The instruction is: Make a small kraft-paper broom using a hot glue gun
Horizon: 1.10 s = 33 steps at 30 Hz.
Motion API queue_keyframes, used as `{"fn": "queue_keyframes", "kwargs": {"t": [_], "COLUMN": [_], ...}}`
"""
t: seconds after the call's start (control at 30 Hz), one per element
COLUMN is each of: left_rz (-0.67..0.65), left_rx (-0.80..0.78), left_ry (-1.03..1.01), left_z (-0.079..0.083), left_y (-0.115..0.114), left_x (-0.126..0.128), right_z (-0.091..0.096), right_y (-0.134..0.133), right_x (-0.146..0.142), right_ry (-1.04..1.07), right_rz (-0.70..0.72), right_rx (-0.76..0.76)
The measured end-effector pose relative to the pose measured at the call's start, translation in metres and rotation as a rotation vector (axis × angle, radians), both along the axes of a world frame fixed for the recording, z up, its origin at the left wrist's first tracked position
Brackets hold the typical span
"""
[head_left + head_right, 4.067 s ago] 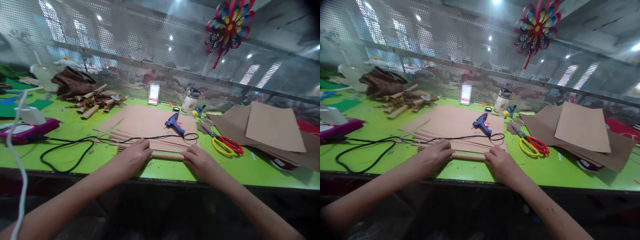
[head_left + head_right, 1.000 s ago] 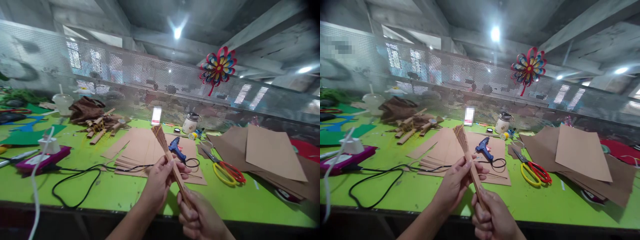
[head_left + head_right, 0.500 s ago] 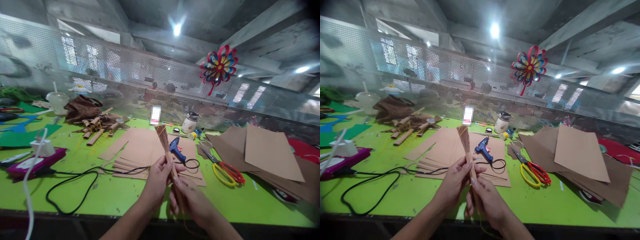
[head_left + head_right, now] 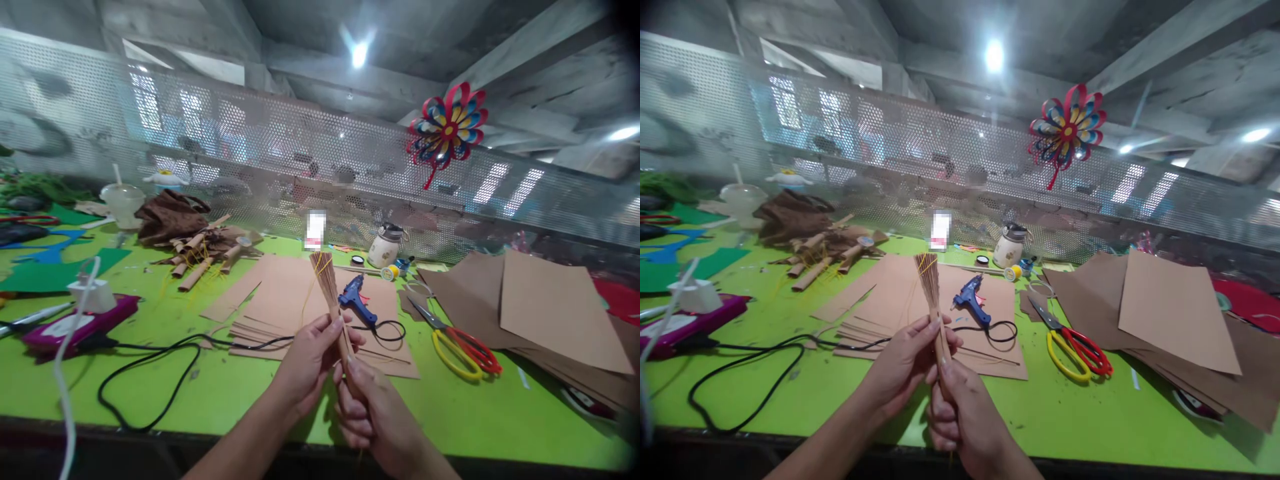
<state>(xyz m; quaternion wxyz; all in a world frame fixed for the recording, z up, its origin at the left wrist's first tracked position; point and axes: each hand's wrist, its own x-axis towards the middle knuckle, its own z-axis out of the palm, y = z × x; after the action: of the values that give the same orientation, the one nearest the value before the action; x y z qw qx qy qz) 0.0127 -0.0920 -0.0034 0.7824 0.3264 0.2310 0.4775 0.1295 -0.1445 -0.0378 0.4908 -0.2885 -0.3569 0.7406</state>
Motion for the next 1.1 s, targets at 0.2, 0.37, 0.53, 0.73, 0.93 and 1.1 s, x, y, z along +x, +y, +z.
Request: {"fn": "queue_keyframes", "kwargs": {"t": [0.2, 0.37, 0.53, 0.73, 0.93, 1.1], "left_rz": [-0.033, -0.038, -0.002, 0.026, 0.036, 0.037], "left_rx": [0.009, 0.031, 0.014, 0.038, 0.04, 0.052], "left_ry": [-0.05, 0.021, 0.126, 0.08, 0.136, 0.173], "left_z": [0.0, 0.003, 0.001, -0.005, -0.008, -0.005], "left_y": [-0.002, -0.003, -0.001, -0.001, -0.002, -0.002], "left_x": [-0.002, -0.001, 0.001, 0.004, 0.004, 0.003], "right_z": [0.0, -0.008, -0.017, -0.011, -0.008, -0.008], "right_y": [-0.003, -0.005, -0.005, -0.006, -0.005, -0.004], "right_x": [-0.001, -0.001, -0.001, -0.006, -0.014, -0.013], "right_ry": [0.045, -0.004, -0.155, -0.169, -0.332, -0.442], "right_rz": [0.048, 0.033, -0.074, -0.114, -0.186, -0.274], "right_rx": [0.001, 0.074, 0.063, -0.003, 0.005, 0.086]}}
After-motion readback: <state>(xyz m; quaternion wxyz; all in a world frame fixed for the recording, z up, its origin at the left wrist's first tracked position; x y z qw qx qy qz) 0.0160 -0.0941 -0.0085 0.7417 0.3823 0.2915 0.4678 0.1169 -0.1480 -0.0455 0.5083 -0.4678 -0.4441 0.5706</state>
